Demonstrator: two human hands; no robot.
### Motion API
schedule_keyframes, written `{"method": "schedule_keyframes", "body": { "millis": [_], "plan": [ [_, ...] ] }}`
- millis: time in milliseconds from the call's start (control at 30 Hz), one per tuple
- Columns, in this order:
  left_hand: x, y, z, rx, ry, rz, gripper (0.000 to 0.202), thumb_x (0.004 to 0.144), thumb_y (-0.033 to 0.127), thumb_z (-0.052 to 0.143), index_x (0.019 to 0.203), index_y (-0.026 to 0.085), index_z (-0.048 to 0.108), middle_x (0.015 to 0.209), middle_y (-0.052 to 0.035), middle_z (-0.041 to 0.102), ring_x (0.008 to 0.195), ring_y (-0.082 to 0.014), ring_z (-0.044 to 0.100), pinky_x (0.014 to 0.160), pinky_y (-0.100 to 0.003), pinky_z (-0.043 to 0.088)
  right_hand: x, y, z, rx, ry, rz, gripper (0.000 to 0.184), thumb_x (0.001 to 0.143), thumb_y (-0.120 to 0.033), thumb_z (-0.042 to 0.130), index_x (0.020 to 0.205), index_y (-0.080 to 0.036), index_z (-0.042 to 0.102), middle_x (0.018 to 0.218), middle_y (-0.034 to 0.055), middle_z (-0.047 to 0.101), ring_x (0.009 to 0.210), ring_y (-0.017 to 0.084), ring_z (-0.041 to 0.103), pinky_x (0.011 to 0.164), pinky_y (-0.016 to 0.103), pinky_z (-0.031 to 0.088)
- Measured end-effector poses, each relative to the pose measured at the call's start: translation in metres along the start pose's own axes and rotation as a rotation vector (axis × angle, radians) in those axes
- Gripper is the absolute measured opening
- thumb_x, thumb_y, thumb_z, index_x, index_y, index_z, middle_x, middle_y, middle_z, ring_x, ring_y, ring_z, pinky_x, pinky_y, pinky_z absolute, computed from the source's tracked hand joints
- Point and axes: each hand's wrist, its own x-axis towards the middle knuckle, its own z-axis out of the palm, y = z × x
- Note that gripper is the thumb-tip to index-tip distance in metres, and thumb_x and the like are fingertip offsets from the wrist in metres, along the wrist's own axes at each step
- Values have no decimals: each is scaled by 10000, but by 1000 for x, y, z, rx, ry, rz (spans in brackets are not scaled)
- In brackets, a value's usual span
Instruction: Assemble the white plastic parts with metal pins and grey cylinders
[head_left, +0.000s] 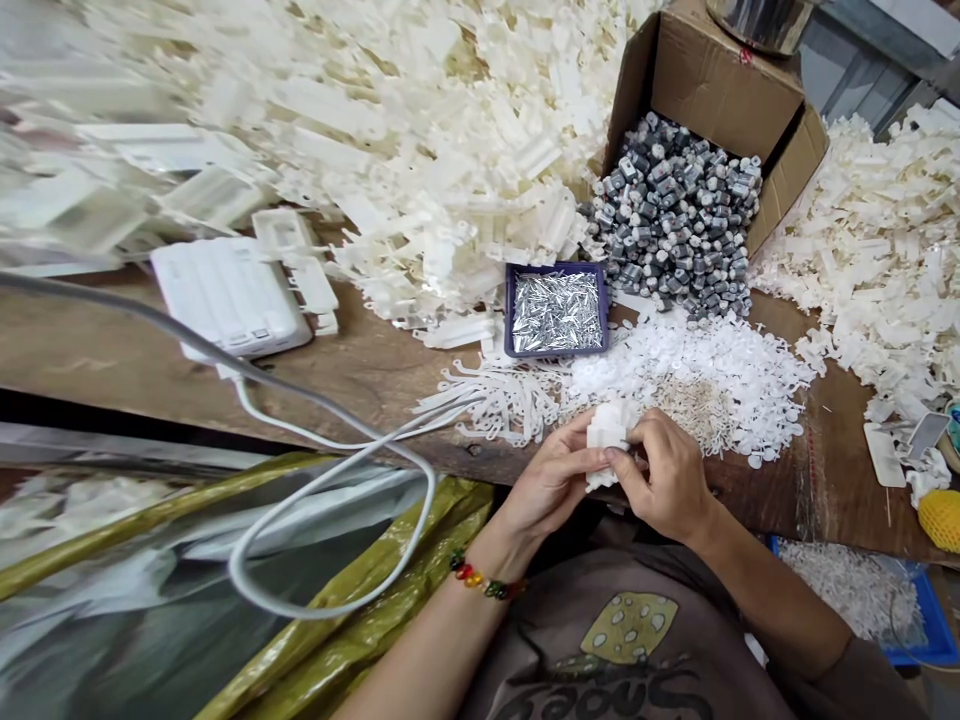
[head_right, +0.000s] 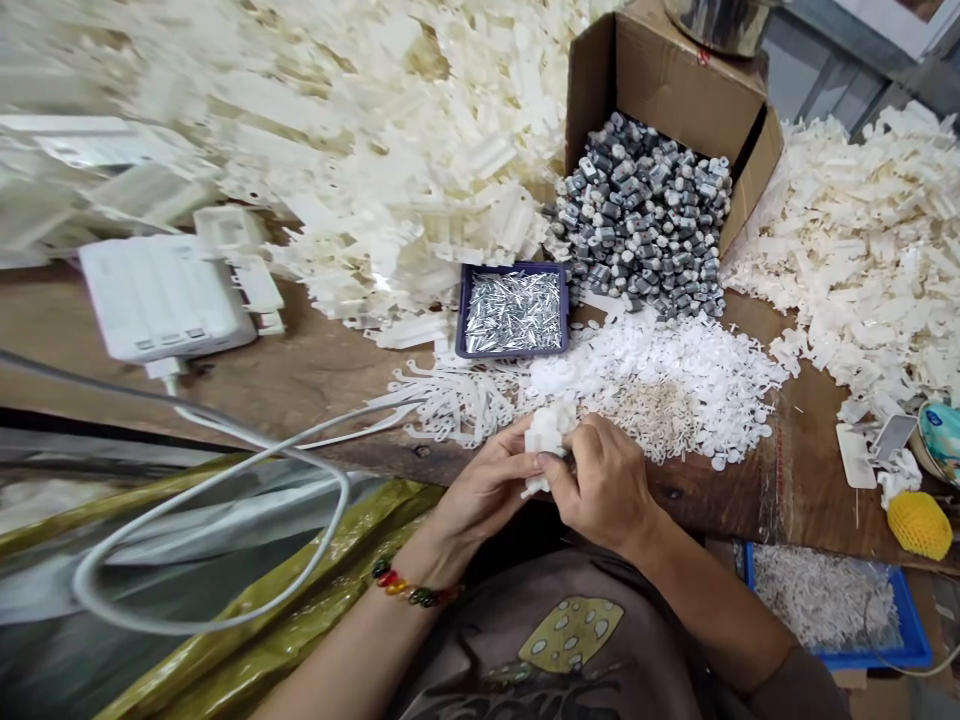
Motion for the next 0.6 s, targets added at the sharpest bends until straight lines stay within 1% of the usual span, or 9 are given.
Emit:
{"method": "schedule_keyframes", "body": {
  "millis": [100,167,267,333,400,467,533,600],
  "plan": [
    [1,-2,-2,-9,-11,-20,323,567,72,761,871,123,664,675,-6,663,585,-109,587,552,-172,462,-5,3,0,29,14,48,189,898,-320,406,771,-188,456,694,36,503,648,158,485,584,279,408],
    [2,-3,-5,-52,1,-54,285,583,69,755,847,119,663,678,-9,666,570,-104,589,542,-167,471,-4,4,-5,108,-37,75,170,890,-331,432,812,-186,475,722,33,518,667,152,501,599,272,425],
    [4,-2,-8,-147,11,-126,177,682,132,713,847,106,657,699,-40,678,611,-136,624,601,-215,514,1,6,-15,235,-79,109,177,869,-340,483,948,-181,495,865,56,553,808,161,537,696,282,462],
    [4,0,-7,-202,-5,-176,142,750,196,667,846,93,647,698,-63,680,640,-165,644,645,-264,534,5,6,-19,222,-68,57,262,832,-359,544,1018,-179,500,996,89,553,952,194,520,803,331,455],
    [3,2,-5,-244,-4,-231,136,797,220,619,829,88,638,689,-66,680,630,-167,649,633,-268,541,5,7,-18,149,-84,-54,336,795,-381,593,1056,-184,515,1077,107,543,1035,226,487,874,380,425],
    [3,3,-1,-278,30,-293,145,842,213,559,818,90,632,678,-59,676,607,-154,647,588,-242,540,4,9,-13,82,-119,-135,342,788,-382,603,1062,-189,534,1065,105,557,1027,235,486,877,396,415],
    [1,2,3,-298,61,-354,189,874,204,502,804,84,630,657,-60,667,583,-144,642,542,-217,531,1,13,-8,46,-129,-166,299,795,-370,596,1029,-187,558,998,97,579,974,232,500,851,398,418],
    [0,0,7,-309,89,-380,231,887,201,473,778,72,630,632,-68,654,561,-133,631,505,-189,511,-3,14,-3,50,-110,-188,253,794,-360,599,975,-183,574,916,85,592,912,223,516,841,402,418]
  ]
}}
